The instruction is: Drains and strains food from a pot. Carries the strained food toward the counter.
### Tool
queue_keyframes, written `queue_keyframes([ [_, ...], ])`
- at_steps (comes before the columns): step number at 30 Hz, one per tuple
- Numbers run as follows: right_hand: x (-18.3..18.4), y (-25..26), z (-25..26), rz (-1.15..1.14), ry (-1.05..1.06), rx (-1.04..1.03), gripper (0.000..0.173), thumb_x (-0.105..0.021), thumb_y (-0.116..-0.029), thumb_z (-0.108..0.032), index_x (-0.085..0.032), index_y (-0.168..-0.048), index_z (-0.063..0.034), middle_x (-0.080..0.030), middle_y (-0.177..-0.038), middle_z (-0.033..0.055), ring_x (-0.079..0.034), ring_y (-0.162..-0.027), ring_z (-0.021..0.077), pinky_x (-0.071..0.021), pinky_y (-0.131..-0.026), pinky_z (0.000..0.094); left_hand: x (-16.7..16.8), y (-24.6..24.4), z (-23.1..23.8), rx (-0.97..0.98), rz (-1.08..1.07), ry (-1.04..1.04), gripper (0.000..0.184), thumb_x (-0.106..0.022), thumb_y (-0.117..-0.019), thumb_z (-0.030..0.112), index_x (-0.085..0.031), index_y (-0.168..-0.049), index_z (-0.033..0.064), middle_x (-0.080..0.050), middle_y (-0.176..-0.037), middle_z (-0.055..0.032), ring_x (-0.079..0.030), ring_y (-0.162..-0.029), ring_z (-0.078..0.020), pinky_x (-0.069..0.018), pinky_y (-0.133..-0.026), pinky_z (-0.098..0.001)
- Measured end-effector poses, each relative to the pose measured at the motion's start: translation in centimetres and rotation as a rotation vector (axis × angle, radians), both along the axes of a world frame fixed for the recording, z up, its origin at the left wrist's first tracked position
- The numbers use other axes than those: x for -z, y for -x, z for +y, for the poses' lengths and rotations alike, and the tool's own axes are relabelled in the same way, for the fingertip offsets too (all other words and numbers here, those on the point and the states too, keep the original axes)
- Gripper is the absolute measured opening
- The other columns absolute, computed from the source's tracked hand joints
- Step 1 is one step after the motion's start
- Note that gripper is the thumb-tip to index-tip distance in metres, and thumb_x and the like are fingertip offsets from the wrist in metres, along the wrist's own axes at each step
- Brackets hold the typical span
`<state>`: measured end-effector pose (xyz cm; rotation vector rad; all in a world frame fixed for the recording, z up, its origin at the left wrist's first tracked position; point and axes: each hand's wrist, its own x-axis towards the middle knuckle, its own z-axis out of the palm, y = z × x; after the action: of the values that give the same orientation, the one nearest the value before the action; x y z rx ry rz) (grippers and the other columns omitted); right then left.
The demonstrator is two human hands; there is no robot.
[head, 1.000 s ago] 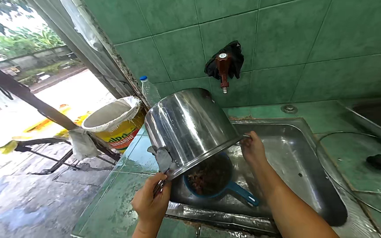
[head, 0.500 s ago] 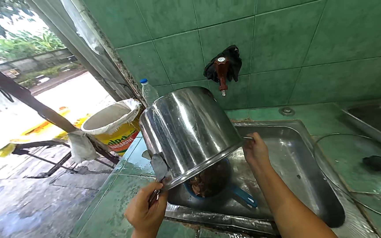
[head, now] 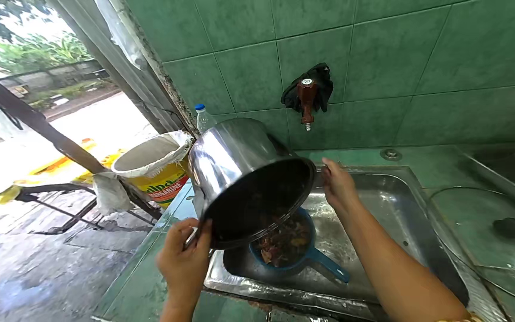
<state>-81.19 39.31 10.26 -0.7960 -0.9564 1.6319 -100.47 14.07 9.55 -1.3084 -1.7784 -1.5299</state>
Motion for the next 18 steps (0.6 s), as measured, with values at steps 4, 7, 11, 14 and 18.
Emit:
queue_keyframes([
  [4, -4.9, 2.0, 0.0, -0.263, -0.198, -0.173, 0.032, -0.046, -0.1109, -0.030, -0.064, -0.103, -0.0051, -0.049, -0.078, -0.0034, -0.045, -0.067, 0.0046, -0.0411, -0.064, 0.0233, -3.5, 2.5, -1.1, -0.020, -0.316, 0.094, 0.032, -0.073, -0.0884, 0.012, -0.059, -0.114, -0.0009, -0.068, -0.097, 0.0020, -0.066, -0.073, 0.0027, -0.0584, -0.065, -0.0180],
  [7, -8.3, 4.0, -0.2, -0.349, -0.326, -0.314, 0.036, -0.044, -0.1117, -0.027, -0.061, -0.131, -0.0013, -0.061, -0.097, 0.0049, -0.053, -0.083, 0.0110, -0.0442, -0.076, 0.0301, -5.4, 4.6, -2.0, -0.079, -0.598, 0.133, 0.029, -0.072, -0.0913, 0.005, -0.059, -0.117, 0.0052, -0.066, -0.078, 0.0040, -0.055, -0.051, 0.0016, -0.0458, -0.044, -0.0164],
  [11, -10.4, 7.6, -0.1, -0.326, -0.507, -0.497, 0.048, -0.048, -0.1102, -0.022, -0.044, -0.153, -0.0006, -0.054, -0.148, 0.0195, -0.058, -0.128, 0.0261, -0.0476, -0.104, 0.0435, -6.4, 8.2, -2.6, -0.109, -0.878, 0.147, 0.024, -0.062, -0.0993, 0.005, -0.056, -0.123, 0.0055, -0.058, -0.066, 0.0009, -0.046, -0.041, -0.0006, -0.0379, -0.037, -0.0160],
  [14, -10.5, 9.0, -0.3, -0.385, -0.648, -0.542, 0.058, -0.052, -0.1089, -0.023, -0.034, -0.159, -0.0021, -0.039, -0.162, 0.0199, -0.043, -0.146, 0.0281, -0.0371, -0.119, 0.0452, -6.6, 10.8, -2.7, -0.104, -1.002, 0.145, 0.022, -0.059, -0.1007, 0.006, -0.057, -0.122, 0.0060, -0.058, -0.069, 0.0010, -0.042, -0.041, 0.0004, -0.0333, -0.036, -0.0147],
  [18, -7.5, 5.2, -1.5, -0.560, -0.836, -0.404, 0.050, -0.055, -0.1064, -0.023, -0.047, -0.152, -0.0039, -0.052, -0.149, 0.0195, -0.055, -0.135, 0.0290, -0.0478, -0.110, 0.0464, -6.8, 13.4, -2.4, -0.113, -1.099, 0.168, 0.010, -0.053, -0.1044, 0.009, -0.056, -0.114, 0.0069, -0.051, -0.061, 0.0051, -0.034, -0.039, 0.0024, -0.0272, -0.034, -0.0130],
])
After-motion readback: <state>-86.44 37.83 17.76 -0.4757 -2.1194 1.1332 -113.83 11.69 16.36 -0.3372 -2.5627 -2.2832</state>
